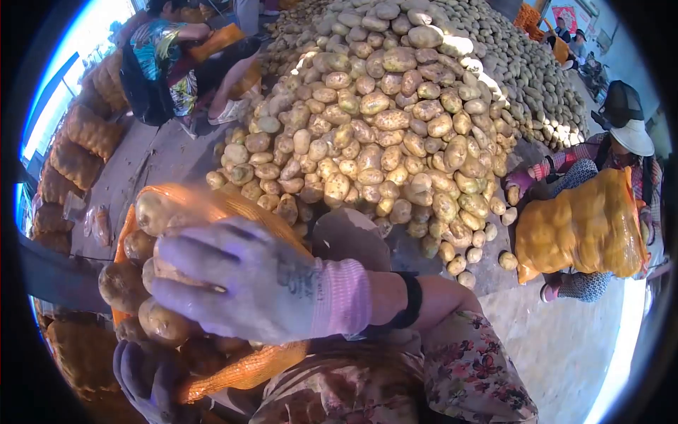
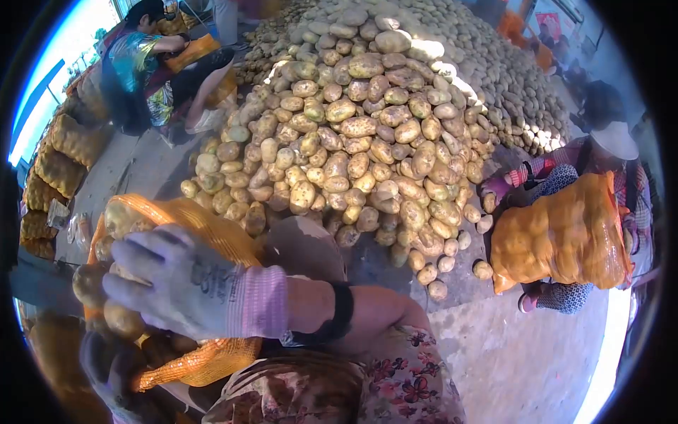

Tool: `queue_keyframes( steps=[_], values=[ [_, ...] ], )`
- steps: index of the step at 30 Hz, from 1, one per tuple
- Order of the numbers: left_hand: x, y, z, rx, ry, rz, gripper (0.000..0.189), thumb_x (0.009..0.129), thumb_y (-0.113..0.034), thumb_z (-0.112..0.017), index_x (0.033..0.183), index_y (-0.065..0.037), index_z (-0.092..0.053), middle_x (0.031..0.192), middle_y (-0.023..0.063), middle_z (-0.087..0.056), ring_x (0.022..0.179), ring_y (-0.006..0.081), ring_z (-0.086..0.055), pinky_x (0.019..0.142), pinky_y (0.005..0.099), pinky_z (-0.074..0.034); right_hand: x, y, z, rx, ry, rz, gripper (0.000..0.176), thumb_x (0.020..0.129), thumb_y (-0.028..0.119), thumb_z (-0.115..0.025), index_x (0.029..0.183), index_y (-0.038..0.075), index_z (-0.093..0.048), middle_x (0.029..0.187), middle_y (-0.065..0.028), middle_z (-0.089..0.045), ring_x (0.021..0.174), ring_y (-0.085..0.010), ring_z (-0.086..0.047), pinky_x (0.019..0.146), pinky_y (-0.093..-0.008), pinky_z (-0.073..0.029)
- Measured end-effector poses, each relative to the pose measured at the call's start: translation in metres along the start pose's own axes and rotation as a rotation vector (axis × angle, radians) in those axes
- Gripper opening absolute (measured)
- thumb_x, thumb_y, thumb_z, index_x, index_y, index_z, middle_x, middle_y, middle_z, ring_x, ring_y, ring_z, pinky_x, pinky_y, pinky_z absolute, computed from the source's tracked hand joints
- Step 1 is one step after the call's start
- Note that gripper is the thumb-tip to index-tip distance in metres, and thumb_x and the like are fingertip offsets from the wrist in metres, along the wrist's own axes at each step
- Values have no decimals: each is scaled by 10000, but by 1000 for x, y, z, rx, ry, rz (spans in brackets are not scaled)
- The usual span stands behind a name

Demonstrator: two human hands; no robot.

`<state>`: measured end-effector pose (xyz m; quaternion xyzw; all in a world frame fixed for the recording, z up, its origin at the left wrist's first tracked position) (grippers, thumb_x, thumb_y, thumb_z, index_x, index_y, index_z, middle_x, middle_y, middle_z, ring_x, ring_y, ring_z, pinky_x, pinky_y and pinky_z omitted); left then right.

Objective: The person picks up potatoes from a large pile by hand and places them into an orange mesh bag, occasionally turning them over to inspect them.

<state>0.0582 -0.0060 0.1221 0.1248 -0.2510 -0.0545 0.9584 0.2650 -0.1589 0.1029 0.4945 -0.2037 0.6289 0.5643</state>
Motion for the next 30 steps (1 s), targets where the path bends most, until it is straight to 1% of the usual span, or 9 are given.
queue_keyframes(
  steps=[2, 4, 9, 11, 14, 19, 22, 28, 30],
  values=[
    [10, -7, 7, -31, 31, 6, 317, 673, -193, -722, 960, -69, -668, 1240, 224, -566, 1164, 441, -557, 940, 505, -466, -49, -54, 51, -410, -37, -174, 548, 779, 215, -727, 1286, 113, -548, 1275, -144, -540, 1179, -355, -541, 958, -479, -472],
    [14, -9, 12, 40, 62, 65, 449, 922, -492, -589, 1159, -124, -692, 1211, 164, -578, 1111, 393, -554, 910, 517, -494, -146, -126, 98, -679, -92, -471, 497, 849, 220, -677, 1316, 107, -548, 1298, -180, -538, 1168, -384, -542, 991, -520, -430],
    [14, -11, 5, -23, 50, 81, 320, 784, -263, -715, 1043, -83, -663, 1253, 212, -561, 1160, 440, -546, 940, 524, -469, -393, -191, 193, -1018, 179, -1828, 794, 739, 269, -777, 1413, 141, -377, 1321, -205, -465, 1220, -433, -490, 1007, -546, -414],
    [11, -16, 11, 39, 93, 171, 314, 748, -204, -734, 1027, -84, -653, 1279, 231, -546, 1205, 480, -523, 979, 543, -446, -453, -193, 195, -1094, 173, -1515, 887, 712, 188, -792, 1471, 147, -335, 1265, -256, -511, 1162, -487, -516, 945, -537, -468],
    [15, -27, 17, 208, 203, 210, 328, 735, -202, -761, 1032, -105, -661, 1295, 213, -539, 1241, 491, -495, 1018, 579, -417, -461, -207, 199, -1222, 245, -1563, 899, 732, 278, -808, 1483, 211, -317, 1248, -225, -518, 1080, -469, -563, 904, -542, -489],
    [5, -45, 19, 412, 208, 156, 296, 654, -131, -809, 900, -223, -671, 1211, 20, -601, 1217, 406, -534, 1059, 689, -338, -476, -220, 211, -773, 156, -1653, 814, 762, 286, -775, 1430, 11, -401, 1276, -217, -539, 1180, -391, -536, 977, -455, -461],
    [19, -45, 11, 204, 251, 1, 277, 647, -153, -745, 909, -177, -659, 1072, 11, -639, 1176, 316, -582, 1006, 668, -385, -422, -175, 186, -85, -701, -1596, 858, 824, 281, -722, 1513, -6, -298, 1410, -191, -478, 1200, -332, -528, 1011, -421, -427],
    [12, -36, 10, -22, 83, 5, 209, 627, -121, -687, 833, -150, -663, 889, 12, -651, 1157, 330, -621, 1043, 665, -382, -156, -92, 132, 529, -456, -978, 608, 945, 202, -578, 1507, 69, -387, 1532, -75, -377, 1315, -251, -498, 976, -370, -507],
    [10, -33, 9, -76, 30, -17, 225, 612, -104, -693, 831, -147, -665, 873, 12, -653, 1150, 333, -625, 1032, 660, -397, -79, -47, 91, 618, -178, -938, 858, 715, 210, -753, 1481, 57, -399, 1423, -98, -469, 1260, -258, -533, 1005, -360, -489]
  ],
)
Point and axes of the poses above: each hand's wrist, its own x-axis towards the middle knuckle, its own z-axis out of the back of the hand, y = z × x, the point moved 4 cm from there along x, towards the middle knuckle
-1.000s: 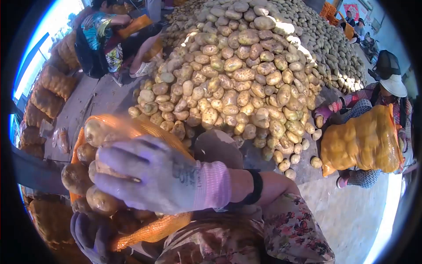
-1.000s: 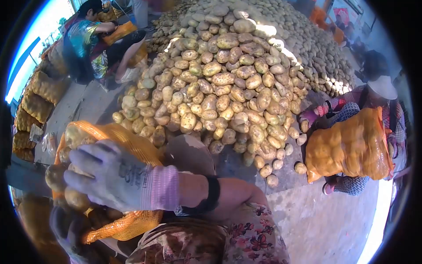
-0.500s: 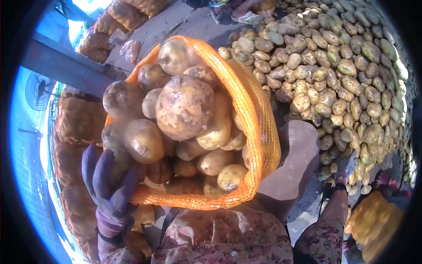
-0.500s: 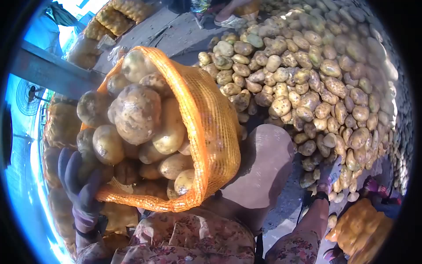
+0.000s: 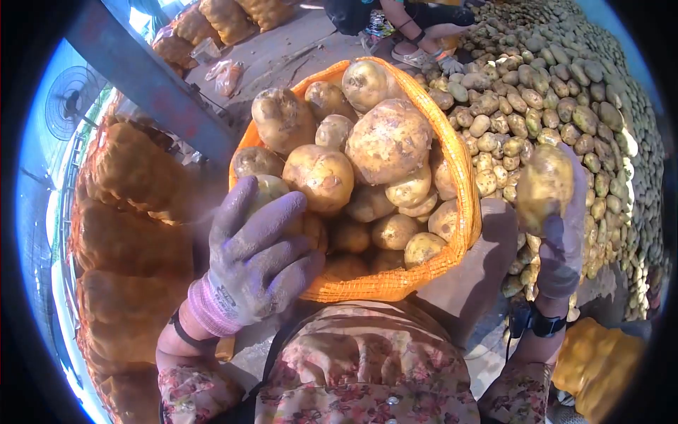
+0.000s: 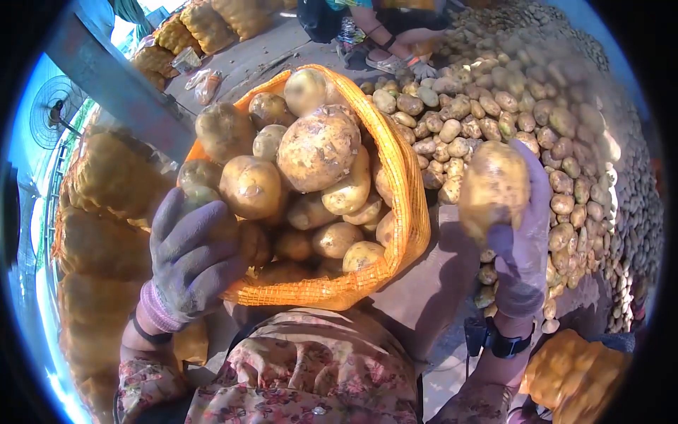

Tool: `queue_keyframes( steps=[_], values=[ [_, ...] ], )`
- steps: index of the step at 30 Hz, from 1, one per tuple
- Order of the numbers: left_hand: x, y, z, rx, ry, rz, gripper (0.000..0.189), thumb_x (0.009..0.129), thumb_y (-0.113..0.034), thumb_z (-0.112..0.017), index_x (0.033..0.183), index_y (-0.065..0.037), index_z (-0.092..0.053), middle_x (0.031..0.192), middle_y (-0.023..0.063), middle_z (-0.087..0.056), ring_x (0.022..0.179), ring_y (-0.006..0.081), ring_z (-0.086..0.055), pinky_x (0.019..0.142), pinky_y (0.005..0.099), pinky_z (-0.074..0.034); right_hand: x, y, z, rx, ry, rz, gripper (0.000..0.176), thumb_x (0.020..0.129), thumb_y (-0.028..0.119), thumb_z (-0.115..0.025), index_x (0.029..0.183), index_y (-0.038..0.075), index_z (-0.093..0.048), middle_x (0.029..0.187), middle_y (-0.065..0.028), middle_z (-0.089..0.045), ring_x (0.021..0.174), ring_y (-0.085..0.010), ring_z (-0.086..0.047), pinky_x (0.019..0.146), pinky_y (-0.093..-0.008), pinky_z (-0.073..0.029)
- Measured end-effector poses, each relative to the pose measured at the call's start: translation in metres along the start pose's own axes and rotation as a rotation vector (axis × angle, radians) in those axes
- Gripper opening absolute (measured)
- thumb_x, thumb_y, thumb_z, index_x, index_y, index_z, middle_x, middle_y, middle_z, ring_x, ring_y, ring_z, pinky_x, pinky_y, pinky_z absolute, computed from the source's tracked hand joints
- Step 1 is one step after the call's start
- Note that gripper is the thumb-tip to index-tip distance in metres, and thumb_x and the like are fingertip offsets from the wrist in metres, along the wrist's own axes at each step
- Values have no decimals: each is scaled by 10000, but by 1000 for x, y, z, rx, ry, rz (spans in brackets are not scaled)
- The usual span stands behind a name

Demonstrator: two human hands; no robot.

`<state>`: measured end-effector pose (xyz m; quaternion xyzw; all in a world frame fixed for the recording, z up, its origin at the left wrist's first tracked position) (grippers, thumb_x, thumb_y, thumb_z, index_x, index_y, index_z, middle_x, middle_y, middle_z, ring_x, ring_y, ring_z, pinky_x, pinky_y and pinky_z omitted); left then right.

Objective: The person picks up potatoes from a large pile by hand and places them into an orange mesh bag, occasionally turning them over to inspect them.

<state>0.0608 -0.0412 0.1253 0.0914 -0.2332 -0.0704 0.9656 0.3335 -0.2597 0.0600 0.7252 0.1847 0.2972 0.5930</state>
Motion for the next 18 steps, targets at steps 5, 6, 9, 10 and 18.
queue_keyframes(
  steps=[5, 6, 9, 10, 18],
  values=[
    [-2, 7, 1, -98, -96, -50, 229, 599, -111, -676, 825, -147, -670, 836, 15, -651, 1114, 287, -650, 1054, 603, -397, 7, 34, -149, -925, 925, 627, 757, 694, 135, -763, 1388, 83, -465, 1296, -176, -517, 1159, -412, -532, 968, -461, -480],
    [-1, 8, 1, -120, -97, -49, 228, 597, -113, -671, 822, -149, -670, 834, 12, -651, 1106, 285, -653, 1054, 602, -396, 3, 26, -164, -904, 1018, 619, 748, 698, 133, -757, 1380, 69, -456, 1291, -181, -516, 1172, -418, -527, 998, -476, -456],
    [-3, 10, 2, -171, -114, -46, 223, 594, -120, -659, 815, -152, -670, 827, 4, -648, 1081, 280, -658, 1053, 598, -396, 11, 16, -171, -580, 981, 641, 705, 723, 131, -743, 1370, 46, -476, 1301, -193, -526, 1205, -399, -525, 1033, -480, -429],
    [-5, 10, 0, -177, -134, -50, 222, 594, -123, -655, 814, -153, -670, 824, 1, -646, 1073, 278, -660, 1051, 598, -397, 14, 13, -168, -545, 977, 595, 693, 730, 129, -738, 1368, 44, -482, 1304, -197, -529, 1217, -394, -522, 1041, -479, -423],
    [-8, 11, -1, -193, -174, -75, 215, 613, -152, -638, 825, -162, -677, 822, -5, -631, 1063, 275, -646, 1033, 603, -409, -13, 0, -165, -430, 785, 454, 778, 737, 158, -793, 1415, 51, -427, 1364, -178, -514, 1293, -360, -500, 1080, -446, -416]
  ],
)
Point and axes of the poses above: each hand's wrist, its own x-axis towards the middle knuckle, its own z-axis out of the back of the hand, y = z × x, the point moved 4 cm from there along x, towards the middle knuckle
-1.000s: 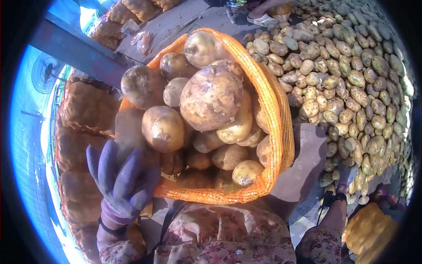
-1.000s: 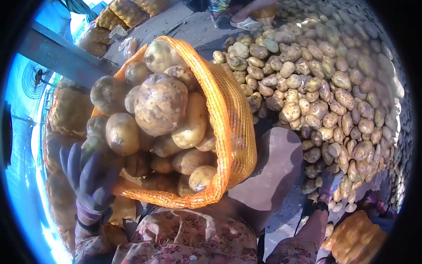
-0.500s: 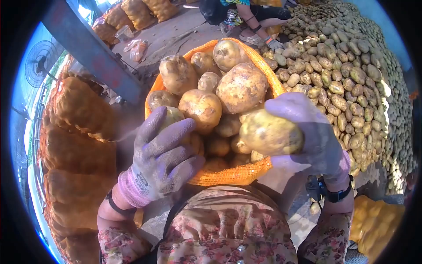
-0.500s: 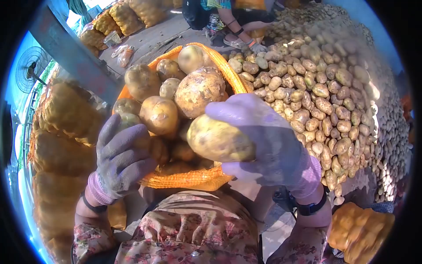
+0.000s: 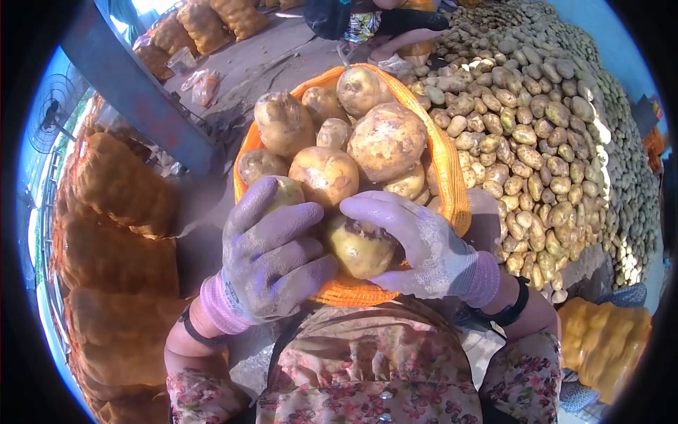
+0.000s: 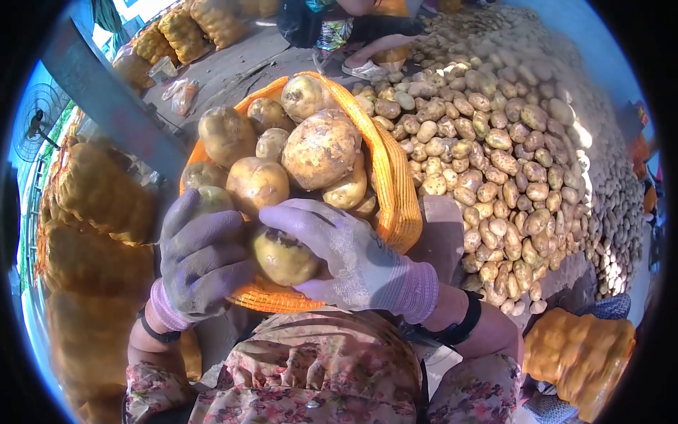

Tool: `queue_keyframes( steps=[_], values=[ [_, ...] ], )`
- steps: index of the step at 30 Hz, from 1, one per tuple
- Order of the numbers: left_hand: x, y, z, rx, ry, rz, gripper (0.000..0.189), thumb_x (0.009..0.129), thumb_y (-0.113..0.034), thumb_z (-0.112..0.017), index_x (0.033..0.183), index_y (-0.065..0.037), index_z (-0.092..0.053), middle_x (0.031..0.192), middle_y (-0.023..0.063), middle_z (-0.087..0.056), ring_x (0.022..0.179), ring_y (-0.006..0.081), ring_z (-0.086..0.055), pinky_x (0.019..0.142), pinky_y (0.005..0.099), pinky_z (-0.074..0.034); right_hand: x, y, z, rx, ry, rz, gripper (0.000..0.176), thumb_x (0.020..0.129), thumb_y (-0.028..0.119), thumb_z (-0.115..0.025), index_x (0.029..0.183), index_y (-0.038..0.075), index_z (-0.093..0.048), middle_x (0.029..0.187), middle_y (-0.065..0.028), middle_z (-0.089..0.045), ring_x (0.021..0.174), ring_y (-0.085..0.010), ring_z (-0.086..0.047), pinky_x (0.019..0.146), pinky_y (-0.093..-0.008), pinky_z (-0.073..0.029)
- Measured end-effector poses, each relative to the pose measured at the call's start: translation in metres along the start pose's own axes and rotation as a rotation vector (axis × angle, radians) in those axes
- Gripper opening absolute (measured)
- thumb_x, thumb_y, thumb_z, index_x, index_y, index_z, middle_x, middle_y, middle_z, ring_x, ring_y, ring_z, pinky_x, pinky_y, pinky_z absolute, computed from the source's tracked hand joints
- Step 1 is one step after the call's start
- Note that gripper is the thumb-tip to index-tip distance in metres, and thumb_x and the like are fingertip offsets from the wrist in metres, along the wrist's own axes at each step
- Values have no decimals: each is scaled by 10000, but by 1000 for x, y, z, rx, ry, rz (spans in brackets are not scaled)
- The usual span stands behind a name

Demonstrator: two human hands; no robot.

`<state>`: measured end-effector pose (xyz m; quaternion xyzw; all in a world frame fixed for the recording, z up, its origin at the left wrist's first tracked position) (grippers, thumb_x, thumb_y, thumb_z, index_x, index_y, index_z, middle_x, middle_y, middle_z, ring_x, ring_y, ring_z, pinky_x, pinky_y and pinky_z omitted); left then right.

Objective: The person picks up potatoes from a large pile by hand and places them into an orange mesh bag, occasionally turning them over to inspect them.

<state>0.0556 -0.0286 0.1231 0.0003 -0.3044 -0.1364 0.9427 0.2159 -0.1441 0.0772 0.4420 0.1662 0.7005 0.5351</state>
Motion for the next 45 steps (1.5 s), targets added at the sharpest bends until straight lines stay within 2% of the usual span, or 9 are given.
queue_keyframes(
  steps=[4, 8, 15, 18, 21, 30, 34, 41, 45],
  values=[
    [0, -1, 3, -43, 17, 9, 174, 678, -146, -664, 851, -161, -682, 851, -1, -636, 1074, 274, -640, 1031, 602, -415, -6, -17, -15, 171, 57, -345, 846, 655, 148, -812, 1405, 68, -428, 1300, -166, -557, 1232, -342, -548, 1046, -429, -442],
    [-4, 2, 10, -157, -28, 83, 144, 759, -121, -704, 897, -160, -687, 882, 0, -643, 1080, 277, -638, 1033, 577, -426, -6, 5, -18, -45, 81, -78, 915, 630, 97, -824, 1427, 56, -377, 1268, -208, -551, 1209, -417, -531, 1021, -486, -443],
    [-8, 3, 10, -95, -68, 126, 321, 748, -108, -759, 1044, -91, -637, 1065, 69, -693, 1079, 309, -639, 1032, 546, -437, -7, -1, -19, -27, 111, -130, 974, 794, 531, -706, 1503, 9, -290, 1414, -214, -483, 1254, -418, -506, 1062, -486, -395],
    [-2, 0, 11, -53, 37, 156, 424, 763, -71, -739, 1150, -49, -567, 1093, 116, -694, 1085, 329, -641, 1037, 553, -434, -7, 2, -21, -5, 102, -143, 989, 794, 542, -703, 1508, 5, -280, 1425, -216, -474, 1252, -412, -507, 1058, -489, -395],
    [-8, 1, 9, -91, -78, 140, 527, 779, -62, -732, 1233, -32, -466, 1113, 169, -673, 1090, 359, -642, 1043, 573, -429, -6, 9, -21, -109, 22, -26, 1128, 619, 196, -843, 1538, 14, -215, 1278, -182, -540, 1165, -362, -543, 935, -464, -473],
    [-30, 3, 5, -79, -133, 60, 529, 786, -84, -709, 1264, -118, -484, 1221, 177, -610, 1112, 375, -629, 1053, 608, -410, -20, 5, -29, -334, -90, -28, 1083, 589, 295, -841, 1521, 83, -334, 1323, -158, -512, 1194, -344, -492, 920, -466, -459],
    [-17, -6, 7, -8, 35, 31, 486, 797, -158, -682, 1259, -227, -548, 1259, 44, -613, 1187, 312, -581, 1091, 617, -348, -18, 6, -18, -181, -80, -36, 1052, 567, 266, -837, 1488, 66, -369, 1298, -163, -535, 1161, -373, -520, 927, -490, -460],
    [3, -13, 12, -86, 202, 55, 693, 802, -655, -547, 1232, -118, -623, 1266, 103, -601, 1207, 300, -552, 1075, 627, -338, -10, 16, -15, -170, -143, 56, 934, 615, 261, -841, 1416, 33, -419, 1257, -162, -559, 1122, -388, -550, 954, -493, -453],
    [9, -17, 8, -60, -60, 132, 512, 753, -357, -685, 1204, -123, -621, 1159, 119, -625, 1017, 270, -619, 1004, 594, -432, -6, 31, -13, -318, -232, 154, 789, 641, 357, -859, 1270, -6, -550, 1214, -180, -573, 1006, -366, -613, 844, -464, -519]
  ],
)
Point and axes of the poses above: each hand's wrist, its own x-axis towards the middle knuckle, its own z-axis out of the back of the hand, y = z × x, the point moved 4 cm from there along x, towards the middle knuckle
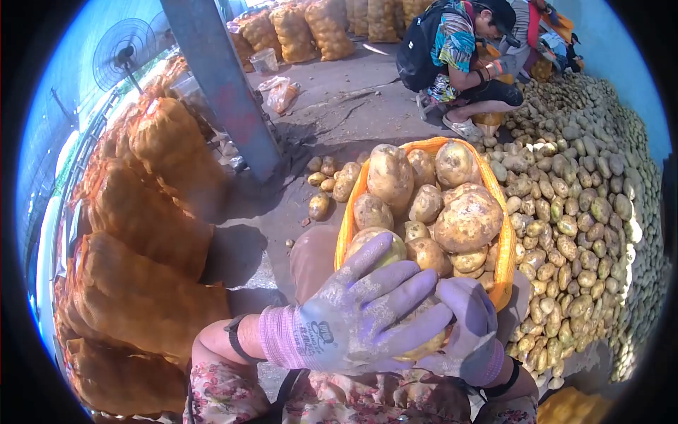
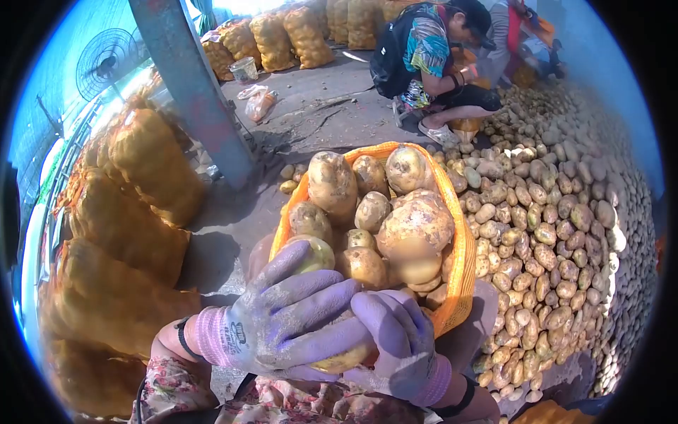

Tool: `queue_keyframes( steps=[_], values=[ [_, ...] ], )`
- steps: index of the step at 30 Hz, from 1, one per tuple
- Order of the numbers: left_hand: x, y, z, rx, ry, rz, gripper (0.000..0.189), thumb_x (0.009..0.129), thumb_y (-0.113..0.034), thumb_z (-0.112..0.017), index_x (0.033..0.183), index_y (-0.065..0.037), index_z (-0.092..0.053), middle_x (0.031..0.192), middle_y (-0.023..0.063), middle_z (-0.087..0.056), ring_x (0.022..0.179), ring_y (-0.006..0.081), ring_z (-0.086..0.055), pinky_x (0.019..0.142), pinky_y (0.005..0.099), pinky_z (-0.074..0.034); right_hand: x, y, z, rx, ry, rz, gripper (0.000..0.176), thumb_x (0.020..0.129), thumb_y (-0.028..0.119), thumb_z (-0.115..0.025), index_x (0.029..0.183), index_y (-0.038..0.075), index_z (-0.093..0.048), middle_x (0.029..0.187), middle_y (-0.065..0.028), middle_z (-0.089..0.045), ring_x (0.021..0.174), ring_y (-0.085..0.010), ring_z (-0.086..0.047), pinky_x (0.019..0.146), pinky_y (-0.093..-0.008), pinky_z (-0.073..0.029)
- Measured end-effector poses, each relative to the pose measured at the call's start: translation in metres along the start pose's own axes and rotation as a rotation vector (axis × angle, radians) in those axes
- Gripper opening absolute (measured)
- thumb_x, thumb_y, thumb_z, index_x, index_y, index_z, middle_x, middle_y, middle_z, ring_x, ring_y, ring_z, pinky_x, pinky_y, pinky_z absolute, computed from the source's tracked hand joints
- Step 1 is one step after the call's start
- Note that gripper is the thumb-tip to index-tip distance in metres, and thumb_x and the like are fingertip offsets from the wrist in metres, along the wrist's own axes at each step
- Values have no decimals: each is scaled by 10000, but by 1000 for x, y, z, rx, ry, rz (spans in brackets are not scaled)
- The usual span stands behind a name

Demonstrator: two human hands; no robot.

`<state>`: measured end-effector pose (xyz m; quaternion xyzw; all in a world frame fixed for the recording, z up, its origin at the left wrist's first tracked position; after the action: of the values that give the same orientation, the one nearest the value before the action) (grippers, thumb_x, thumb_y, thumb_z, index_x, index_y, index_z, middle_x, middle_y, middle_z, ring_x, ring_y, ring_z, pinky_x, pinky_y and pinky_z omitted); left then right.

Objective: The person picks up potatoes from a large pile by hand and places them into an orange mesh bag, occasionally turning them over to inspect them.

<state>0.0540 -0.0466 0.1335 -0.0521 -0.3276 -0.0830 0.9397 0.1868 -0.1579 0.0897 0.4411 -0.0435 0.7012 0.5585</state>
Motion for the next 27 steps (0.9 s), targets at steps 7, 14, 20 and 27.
queue_keyframes(
  steps=[7, 14, 20, 27],
  values=[
    [-5, 7, -9, -238, -251, 6, 488, 783, -359, -767, 1171, -87, -651, 1211, 144, -606, 942, 305, -616, 977, 522, -443, -8, -3, -8, 309, 69, -180, 1060, 770, 247, -845, 1523, 24, -133, 1278, -240, -509, 1098, -322, -606, 918, -468, -506],
    [-8, 20, -23, -566, -442, 32, 658, 764, -382, -730, 1320, -71, -563, 1248, 145, -548, 1035, 372, -550, 980, 510, -417, -11, -2, -18, 75, 152, -207, 712, 861, 200, -748, 1434, 74, -343, 1331, -183, -503, 1128, -312, -579, 911, -417, -511],
    [-22, 30, -3, -690, -581, -28, 534, 798, -313, -765, 1246, -82, -590, 1257, 192, -573, 1100, 386, -571, 929, 507, -472, -27, -15, -26, -61, 211, -218, 502, 926, 174, -682, 1370, 82, -466, 1368, -166, -495, 1169, -347, -551, 916, -403, -512],
    [-141, 96, 7, -1317, -1080, 897, 662, 865, -228, -748, 1405, -15, -430, 1319, 146, -555, 1172, 234, -583, 1006, 391, -497, -14, -8, -28, -70, 195, -327, 284, 942, 103, -663, 1213, 49, -596, 1168, -174, -621, 1006, -373, -623, 835, -414, -515]
  ],
)
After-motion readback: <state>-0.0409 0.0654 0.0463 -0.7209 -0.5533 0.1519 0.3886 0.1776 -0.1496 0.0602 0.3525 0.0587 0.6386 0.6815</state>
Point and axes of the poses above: each hand's wrist, its own x-axis towards the middle knuckle, its own z-axis out of the back of the hand, y = z × x, the point moved 4 cm from there along x, towards the middle knuckle
